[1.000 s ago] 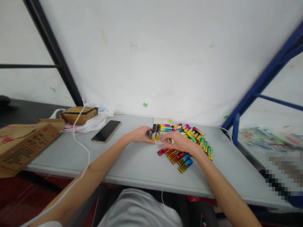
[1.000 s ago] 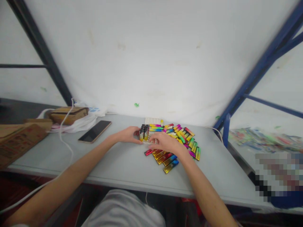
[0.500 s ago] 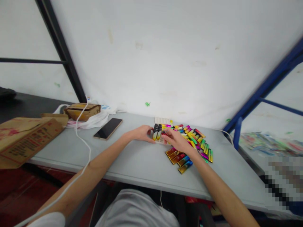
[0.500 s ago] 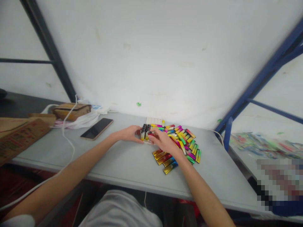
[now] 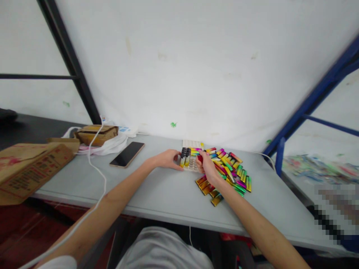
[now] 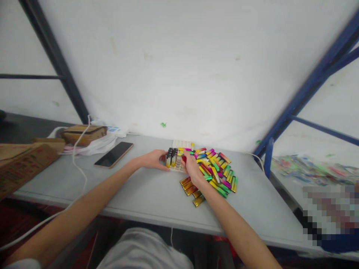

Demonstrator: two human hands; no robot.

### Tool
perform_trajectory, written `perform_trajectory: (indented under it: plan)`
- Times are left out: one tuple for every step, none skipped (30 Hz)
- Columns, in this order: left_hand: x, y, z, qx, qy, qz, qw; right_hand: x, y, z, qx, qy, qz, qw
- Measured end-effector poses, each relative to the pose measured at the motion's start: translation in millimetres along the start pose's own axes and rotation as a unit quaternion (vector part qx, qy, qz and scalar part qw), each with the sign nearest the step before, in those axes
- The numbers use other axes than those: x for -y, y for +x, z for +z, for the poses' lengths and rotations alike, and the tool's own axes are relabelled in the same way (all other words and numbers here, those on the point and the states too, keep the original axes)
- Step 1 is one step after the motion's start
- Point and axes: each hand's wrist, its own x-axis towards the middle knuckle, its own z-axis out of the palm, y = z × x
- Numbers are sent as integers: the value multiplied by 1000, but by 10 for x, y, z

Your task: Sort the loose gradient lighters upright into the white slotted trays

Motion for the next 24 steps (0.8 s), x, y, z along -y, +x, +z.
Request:
perform_trajectory:
  plan:
    - [-4,-1,-2,0,1,-1,1000,-6,-5,3,-8,16,14,1000]
    - [-9,-2,-4,0,4,-3,1000,-9,-10,6,-17,37,27,999]
    - [-15,-5,-7,0,6,-5,1000,-11,-15,8,-24,56,35,998]
    - [-22,-7,-11,0,7,-6,1000,-10,-18,10,-26,60,33,997]
    - [-28,-10,-15,2,9,-7,1000,-7,-21,10,-26,59,29,997]
    - [-33,-12,-18,3,10,-8,1000,-3,-21,10,-25,56,26,998]
    - [-35,-13,-20,4,11,-9,1000,2,-20,10,-26,53,25,998]
    - [-35,-14,-22,4,12,-9,1000,6,-17,8,-29,50,25,998]
    - [-32,-14,-22,4,12,-9,1000,8,-13,6,-32,49,26,998]
    - [-27,-13,-21,4,11,-7,1000,9,-8,3,-34,48,24,998]
    - [-21,-11,-20,5,9,-6,1000,10,-1,-3,-34,48,17,998]
    - [-15,-10,-18,5,8,-5,1000,9,6,-11,-33,47,3,998]
    - [-10,-9,-16,5,7,-3,1000,9,14,-22,-31,44,-18,998]
    - [-6,-9,-15,5,7,-2,1000,8,21,-36,-28,33,-42,998]
    - [-4,-9,-15,4,6,-1,1000,8,28,-52,-26,14,-69,997]
    - [-4,-10,-15,4,5,-1,1000,8,33,-69,-30,-15,-98,995]
    - [-5,-12,-16,3,3,0,1000,9,37,-86,-36,-51,-127,990]
    - [-7,-14,-16,2,0,0,1000,9,37,-102,-45,-92,-157,982]
    - [-9,-15,-16,2,-2,0,1000,9,36,-114,-53,-133,-188,972]
    - [-10,-17,-16,1,-4,-1,1000,8,31,-123,-61,-168,-220,959]
    - [-11,-17,-16,0,-3,-2,1000,5,25,-128,-66,-199,-248,946]
    - [-10,-17,-14,0,-2,-3,1000,1,17,-129,-65,-226,-270,934]
    - [-9,-16,-13,1,1,-4,1000,-7,11,-127,-60,-250,-287,923]
    - [-7,-16,-11,1,3,-5,1000,-17,6,-124,-56,-269,-300,913]
